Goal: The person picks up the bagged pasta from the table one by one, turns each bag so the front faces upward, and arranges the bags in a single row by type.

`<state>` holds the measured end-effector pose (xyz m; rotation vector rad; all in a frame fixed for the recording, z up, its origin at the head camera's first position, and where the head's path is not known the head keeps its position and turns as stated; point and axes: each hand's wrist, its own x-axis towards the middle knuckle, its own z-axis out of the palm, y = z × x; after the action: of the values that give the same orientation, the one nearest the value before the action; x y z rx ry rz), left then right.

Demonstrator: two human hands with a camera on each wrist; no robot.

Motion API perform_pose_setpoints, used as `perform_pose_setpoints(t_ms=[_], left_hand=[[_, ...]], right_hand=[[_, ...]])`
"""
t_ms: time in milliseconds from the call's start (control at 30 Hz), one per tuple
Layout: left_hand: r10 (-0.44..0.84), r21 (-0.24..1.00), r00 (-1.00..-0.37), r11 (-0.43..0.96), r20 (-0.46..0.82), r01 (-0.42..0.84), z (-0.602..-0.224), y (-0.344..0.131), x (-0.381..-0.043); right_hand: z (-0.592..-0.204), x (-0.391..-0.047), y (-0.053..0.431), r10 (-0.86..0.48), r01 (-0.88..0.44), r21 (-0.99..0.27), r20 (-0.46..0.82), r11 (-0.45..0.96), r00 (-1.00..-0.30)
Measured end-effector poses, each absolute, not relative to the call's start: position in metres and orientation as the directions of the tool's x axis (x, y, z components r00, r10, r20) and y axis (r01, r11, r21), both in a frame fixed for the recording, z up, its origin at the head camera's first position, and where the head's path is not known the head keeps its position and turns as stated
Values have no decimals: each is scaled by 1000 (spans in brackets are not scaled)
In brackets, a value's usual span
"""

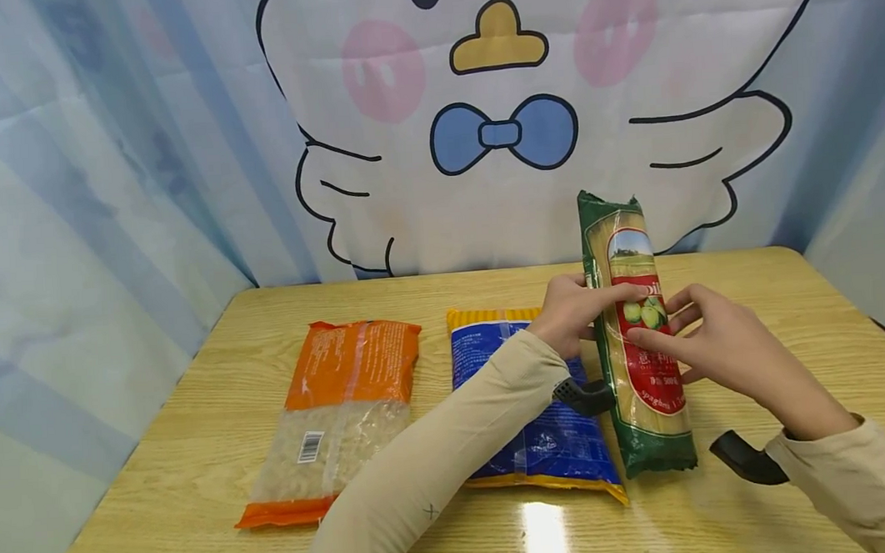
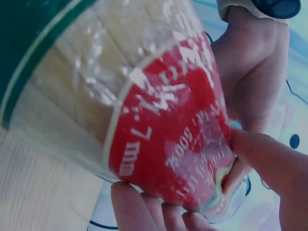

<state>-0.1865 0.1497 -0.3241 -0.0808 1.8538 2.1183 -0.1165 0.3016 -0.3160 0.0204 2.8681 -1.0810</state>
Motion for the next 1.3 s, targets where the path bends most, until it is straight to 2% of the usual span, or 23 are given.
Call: perform_pose_setpoints(t_ms=[400,733,1100,1300], left_hand=[[236,939,-932,-147,-274,-313,-325,150,-195],[261,933,-919,-127,-296,-337,-324,150,-194],[307,904,-884,-131,-353,-407,-329,152,-197],[376,879,-849,-154,-371,-452,-330,150,-201]], right_hand=[[-323,-121,328,-74,11,-737,-83,676,-994],[-336,-123,339,-121,112,-830,-211,547,-970],[-339,-122,338,-74,164,-861,-226,482,-971],[-337,-122,337,-7,149,-865,-173,479,-985]])
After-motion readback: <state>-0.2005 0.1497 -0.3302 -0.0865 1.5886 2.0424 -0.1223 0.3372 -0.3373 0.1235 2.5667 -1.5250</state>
